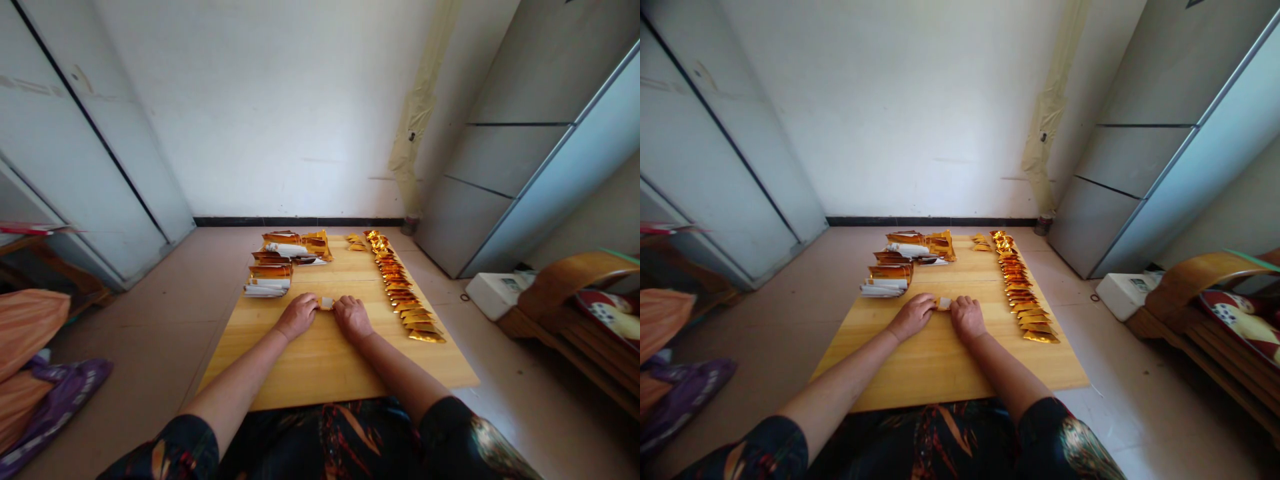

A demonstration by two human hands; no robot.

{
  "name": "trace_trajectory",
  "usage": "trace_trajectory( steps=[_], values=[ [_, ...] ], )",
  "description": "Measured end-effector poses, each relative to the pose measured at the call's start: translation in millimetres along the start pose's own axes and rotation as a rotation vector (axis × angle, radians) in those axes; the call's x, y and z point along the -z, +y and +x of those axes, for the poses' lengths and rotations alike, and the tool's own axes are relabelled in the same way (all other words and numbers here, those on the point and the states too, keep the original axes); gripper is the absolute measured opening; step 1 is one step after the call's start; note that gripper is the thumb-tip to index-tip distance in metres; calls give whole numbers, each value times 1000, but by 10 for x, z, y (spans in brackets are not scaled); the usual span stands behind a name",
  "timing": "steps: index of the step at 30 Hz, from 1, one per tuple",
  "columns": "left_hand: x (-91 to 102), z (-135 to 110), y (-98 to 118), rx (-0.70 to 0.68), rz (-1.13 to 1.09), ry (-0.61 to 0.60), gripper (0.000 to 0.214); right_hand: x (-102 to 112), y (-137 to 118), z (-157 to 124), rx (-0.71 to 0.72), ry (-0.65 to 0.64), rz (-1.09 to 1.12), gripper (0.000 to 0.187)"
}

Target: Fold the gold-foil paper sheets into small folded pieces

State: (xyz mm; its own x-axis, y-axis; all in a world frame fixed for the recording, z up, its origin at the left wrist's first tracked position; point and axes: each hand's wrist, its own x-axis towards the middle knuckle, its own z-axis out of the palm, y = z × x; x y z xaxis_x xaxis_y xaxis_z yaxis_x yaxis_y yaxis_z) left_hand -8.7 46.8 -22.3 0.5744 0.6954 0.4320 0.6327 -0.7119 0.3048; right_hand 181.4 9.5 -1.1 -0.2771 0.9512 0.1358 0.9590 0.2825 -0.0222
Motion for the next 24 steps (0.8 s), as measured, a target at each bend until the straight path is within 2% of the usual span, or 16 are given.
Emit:
trace_trajectory(
  steps=[4, 12, 24],
  values=[
    [-22, 59, 6, 97, 23, -35, 18, 26, 8, 32, -48, -13, 30, 24],
    [112, 252, 203, 367, 213, -189, 24, 218, 91, 146, -189, -170, 122, 28],
    [75, 324, 260, 500, 345, -194, 31, 299, 33, 230, -301, -248, 102, 31]
  ],
)
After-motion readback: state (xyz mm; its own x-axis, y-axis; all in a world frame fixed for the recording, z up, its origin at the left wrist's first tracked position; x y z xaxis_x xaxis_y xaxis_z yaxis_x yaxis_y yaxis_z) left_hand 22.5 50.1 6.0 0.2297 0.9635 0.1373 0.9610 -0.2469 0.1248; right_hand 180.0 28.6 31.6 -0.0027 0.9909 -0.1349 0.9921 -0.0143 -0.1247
